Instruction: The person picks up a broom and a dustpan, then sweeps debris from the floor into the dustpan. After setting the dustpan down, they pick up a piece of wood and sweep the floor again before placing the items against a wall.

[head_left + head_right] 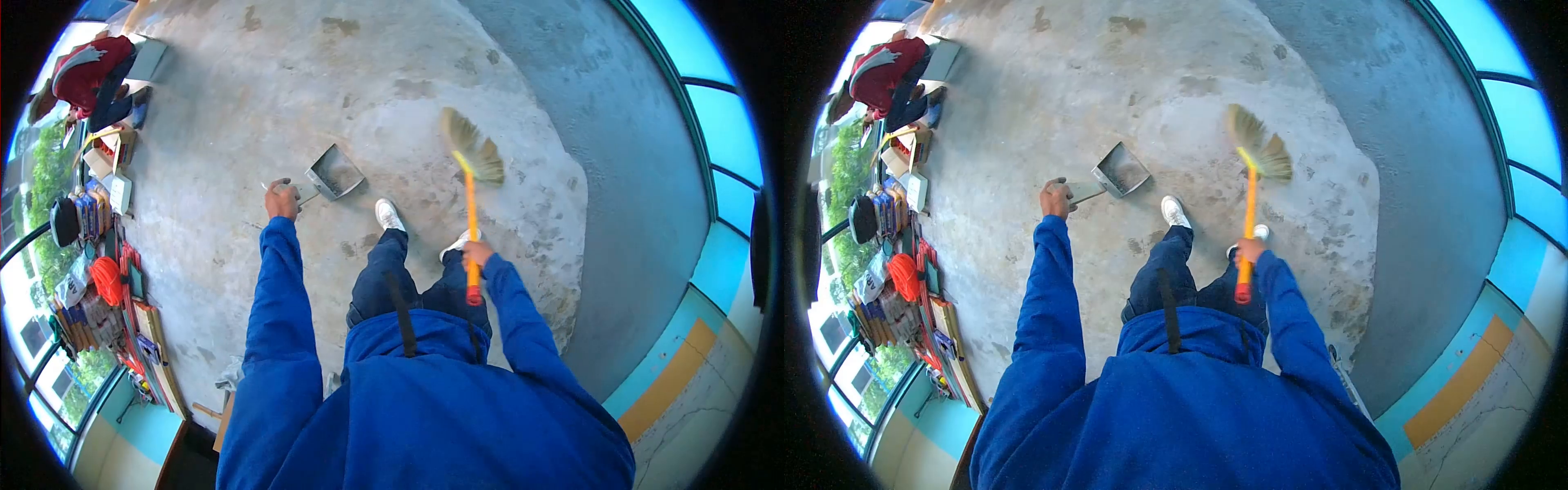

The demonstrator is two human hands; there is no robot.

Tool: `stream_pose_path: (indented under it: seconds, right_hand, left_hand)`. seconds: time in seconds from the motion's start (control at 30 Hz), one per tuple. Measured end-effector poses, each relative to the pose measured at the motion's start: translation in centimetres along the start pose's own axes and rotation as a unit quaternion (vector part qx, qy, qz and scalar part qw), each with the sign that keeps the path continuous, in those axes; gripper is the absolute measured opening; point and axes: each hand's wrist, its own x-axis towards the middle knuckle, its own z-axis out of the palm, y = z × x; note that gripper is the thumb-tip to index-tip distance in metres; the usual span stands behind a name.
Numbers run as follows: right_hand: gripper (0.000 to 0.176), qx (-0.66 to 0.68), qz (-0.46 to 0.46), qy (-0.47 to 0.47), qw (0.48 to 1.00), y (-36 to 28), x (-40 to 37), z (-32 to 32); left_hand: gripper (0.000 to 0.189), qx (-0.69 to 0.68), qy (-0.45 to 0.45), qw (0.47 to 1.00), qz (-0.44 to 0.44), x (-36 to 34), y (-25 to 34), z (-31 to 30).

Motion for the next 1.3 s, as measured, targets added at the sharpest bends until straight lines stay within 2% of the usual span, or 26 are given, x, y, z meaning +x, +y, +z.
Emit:
stream_pose_path:
  seconds: [0.07, 0.13, 0.2, 0.3, 0.4, 0.43, 0.5, 0.63, 0.73, 0.8, 0.83, 0.87, 0.9, 0.93, 1.0, 1.1, 1.17, 1.3]
  right_hand:
    - [0.017, -0.052, 0.042, -0.124, 0.990, 2.6, 1.6, 2.9]
    - [0.015, -0.245, 0.087, -0.072, 0.963, 1.9, -2.2, 7.3]
    - [0.018, -0.189, 0.083, -0.131, 0.970, 1.2, -5.5, 7.3]
    - [0.021, -0.132, 0.102, -0.205, 0.965, -0.3, -11.0, 5.2]
    - [0.024, -0.117, 0.076, -0.197, 0.971, -3.0, -18.0, 1.6]
    - [0.023, -0.113, 0.063, -0.189, 0.973, -3.4, -19.2, -0.2]
    - [0.021, -0.119, 0.043, -0.131, 0.983, -5.1, -22.0, -2.2]
    - [0.022, -0.141, -0.008, -0.036, 0.989, -5.5, -18.4, -6.7]
    - [0.018, -0.161, -0.076, 0.028, 0.984, -3.4, -7.5, -6.8]
    - [0.015, -0.175, -0.083, 0.003, 0.981, -3.1, -3.7, -2.8]
    - [0.015, -0.121, -0.007, 0.036, 0.992, -0.7, 1.6, -2.4]
    - [0.015, -0.131, -0.028, -0.087, 0.987, 0.4, 2.6, -0.9]
    - [0.014, -0.152, 0.049, -0.116, 0.980, 2.0, 2.2, 1.2]
    - [0.014, -0.173, 0.121, -0.146, 0.967, 3.4, 1.2, 3.7]
    - [0.014, -0.326, 0.108, -0.046, 0.938, 2.4, -4.9, 8.4]
    - [0.022, -0.298, 0.098, -0.165, 0.935, 0.1, -9.3, 7.6]
    - [0.021, -0.245, 0.087, -0.217, 0.941, -1.5, -12.7, 5.2]
    - [0.018, -0.177, 0.050, -0.189, 0.965, -6.8, -20.4, -0.1]
  left_hand:
    - [0.036, 0.012, 0.015, 1.000, -0.005, -0.4, 1.1, 1.3]
    - [0.035, 0.073, 0.038, 0.996, 0.022, 0.4, 0.5, 2.2]
    - [0.035, 0.092, 0.059, 0.992, 0.058, 1.2, -0.9, 3.0]
    - [0.034, 0.069, 0.045, 0.996, 0.015, -0.6, 1.3, 2.2]
    - [0.036, 0.086, 0.040, 0.995, 0.032, 0.7, -2.2, -0.5]
    - [0.039, 0.079, 0.025, 0.997, 0.008, -0.4, -1.5, -1.6]
    - [0.040, -0.012, -0.001, 1.000, -0.001, -1.8, -2.2, -4.2]
    - [0.041, -0.087, -0.028, 0.996, 0.000, -3.9, -3.2, -8.1]
    - [0.041, -0.072, -0.034, 0.997, 0.006, -4.7, -3.7, -8.6]
    - [0.041, -0.042, -0.040, 0.998, 0.022, -4.7, -4.6, -8.0]
    - [0.041, -0.028, -0.042, 0.998, 0.031, -4.5, -4.9, -7.4]
    - [0.042, 0.005, -0.035, 0.998, 0.047, -4.1, -5.2, -6.8]
    - [0.042, 0.037, -0.034, 0.997, 0.059, -3.9, -5.8, -6.0]
    - [0.042, 0.067, -0.030, 0.995, 0.074, -3.9, -6.0, -5.3]
    - [0.043, 0.108, -0.005, 0.989, 0.097, -4.4, -5.4, -4.2]
    - [0.043, 0.103, -0.001, 0.990, 0.093, -4.9, -5.7, -3.8]
    - [0.042, 0.092, -0.010, 0.993, 0.074, -5.0, -5.5, -4.5]
    - [0.041, -0.041, 0.008, 0.999, 0.026, -6.2, -6.1, -6.6]
